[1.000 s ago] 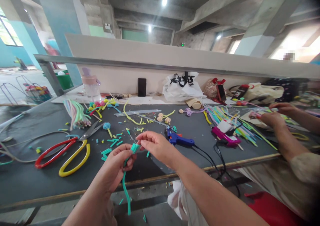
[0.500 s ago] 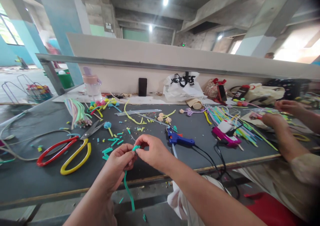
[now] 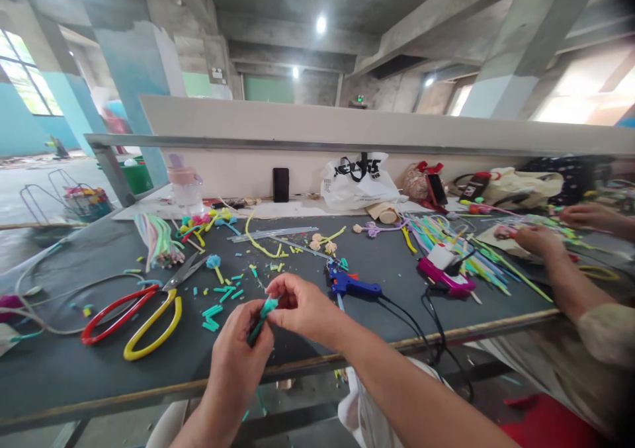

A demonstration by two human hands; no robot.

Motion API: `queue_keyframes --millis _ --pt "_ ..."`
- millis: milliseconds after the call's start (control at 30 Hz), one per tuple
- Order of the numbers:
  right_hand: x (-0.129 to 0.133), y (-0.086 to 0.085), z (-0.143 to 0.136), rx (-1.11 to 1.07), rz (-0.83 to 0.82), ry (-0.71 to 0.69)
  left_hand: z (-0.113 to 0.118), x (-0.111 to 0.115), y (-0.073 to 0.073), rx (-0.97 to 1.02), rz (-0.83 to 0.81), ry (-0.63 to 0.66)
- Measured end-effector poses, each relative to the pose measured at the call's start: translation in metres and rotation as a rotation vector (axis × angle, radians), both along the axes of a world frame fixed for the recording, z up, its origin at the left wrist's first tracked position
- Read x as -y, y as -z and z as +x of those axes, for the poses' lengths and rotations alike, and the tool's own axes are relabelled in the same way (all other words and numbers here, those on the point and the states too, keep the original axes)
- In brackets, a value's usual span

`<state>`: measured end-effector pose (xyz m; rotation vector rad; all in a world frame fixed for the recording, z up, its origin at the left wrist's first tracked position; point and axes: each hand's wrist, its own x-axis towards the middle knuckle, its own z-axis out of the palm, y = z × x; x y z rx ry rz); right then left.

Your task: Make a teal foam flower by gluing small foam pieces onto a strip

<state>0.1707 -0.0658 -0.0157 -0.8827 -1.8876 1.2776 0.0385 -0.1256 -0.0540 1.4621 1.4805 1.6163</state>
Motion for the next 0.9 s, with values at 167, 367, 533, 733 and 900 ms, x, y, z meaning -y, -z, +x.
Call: queue_keyframes --millis 167,367,533,733,900 --pt "0.002 -0.011 0.005 -0.106 -0.148 -0.086 0.007 0.001 -0.008 0.329 -0.086 0.116" --pt "-0.003 -0.023 0.018 -0.254 -0.302 -0.156 0.004 0.0 -0.029 0.755 -0.261 0.31" --pt "-0.01 -0.02 0.022 -0.314 -0.307 -0.059 -0.005 -0.01 -0.034 0.936 -0.39 0.52" --pt "-0.018 -0.014 0.023 -0.361 -0.297 0.074 -0.015 -0.032 -0.036 1.005 -0.567 0.697" --pt "-0.021 -0.007 0.021 -0.353 -0.251 0.132 -0.013 -0.044 -0.036 0.927 -0.599 0.707"
